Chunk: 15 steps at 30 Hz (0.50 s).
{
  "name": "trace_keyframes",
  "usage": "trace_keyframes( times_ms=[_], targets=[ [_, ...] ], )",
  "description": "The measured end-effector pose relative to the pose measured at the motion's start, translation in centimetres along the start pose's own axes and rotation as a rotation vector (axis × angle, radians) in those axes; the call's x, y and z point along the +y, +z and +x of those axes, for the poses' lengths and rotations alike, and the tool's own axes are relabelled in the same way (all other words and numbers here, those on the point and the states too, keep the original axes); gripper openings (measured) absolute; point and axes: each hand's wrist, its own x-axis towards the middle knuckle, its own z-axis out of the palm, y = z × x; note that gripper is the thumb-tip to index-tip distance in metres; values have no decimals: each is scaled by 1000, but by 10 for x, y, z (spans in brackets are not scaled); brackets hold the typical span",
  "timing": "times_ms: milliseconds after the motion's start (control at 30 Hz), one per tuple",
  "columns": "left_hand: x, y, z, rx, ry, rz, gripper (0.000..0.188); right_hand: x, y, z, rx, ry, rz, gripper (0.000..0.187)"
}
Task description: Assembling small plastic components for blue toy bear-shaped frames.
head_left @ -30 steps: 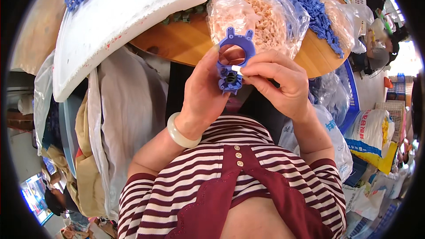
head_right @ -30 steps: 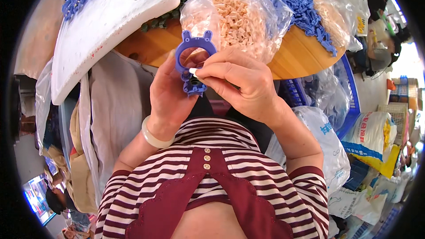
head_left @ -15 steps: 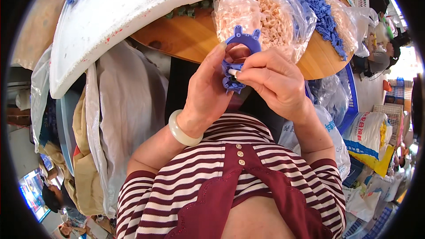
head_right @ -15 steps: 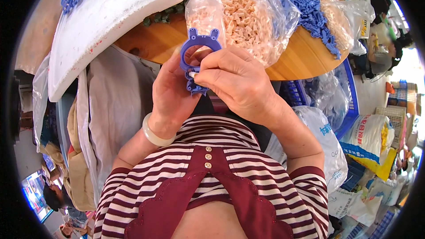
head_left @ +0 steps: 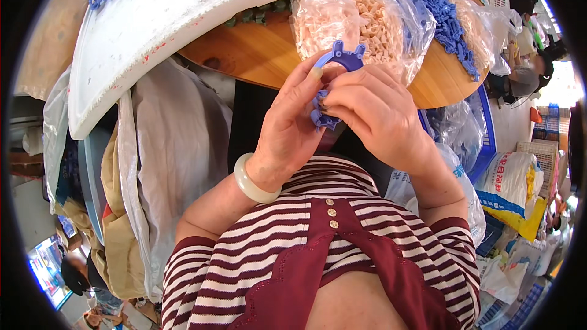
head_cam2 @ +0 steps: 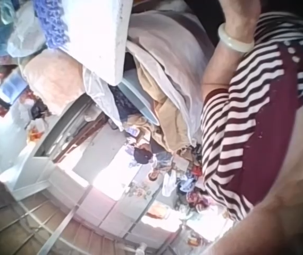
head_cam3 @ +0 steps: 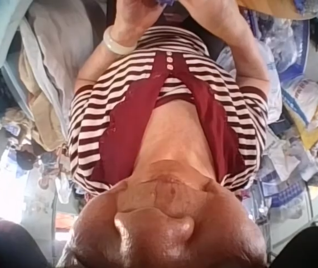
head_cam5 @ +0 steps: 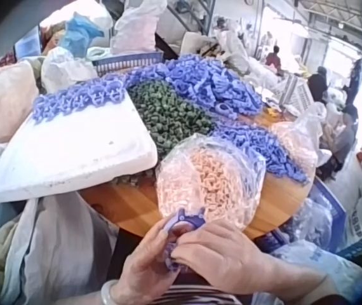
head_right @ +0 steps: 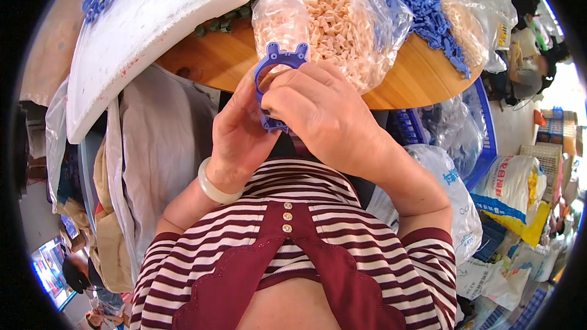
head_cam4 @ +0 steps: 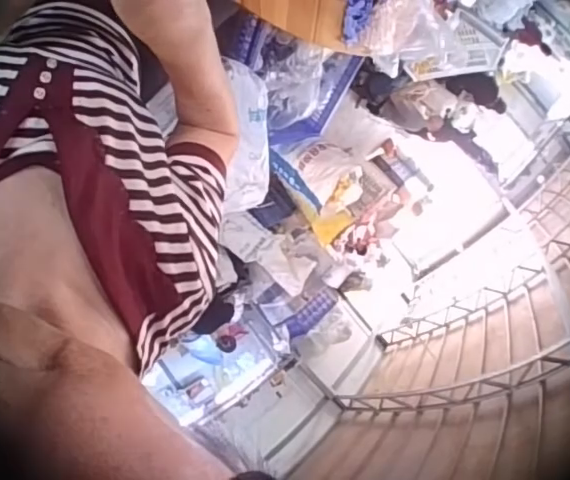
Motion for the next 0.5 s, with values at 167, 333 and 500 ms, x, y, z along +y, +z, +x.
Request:
trace_keyframes(
  times_ms=[167, 333, 500],
  targets=[
    [-1, 0, 0, 19, -5, 10, 43, -3, 4, -4, 63, 173, 121, 22],
    [-1, -3, 0, -47, 6, 0, 43, -1, 5, -10, 114, 154, 51, 15],
    [-1, -2, 0, -66, 29, 43, 44, -4, 11, -16, 158, 237, 105, 14]
  ],
)
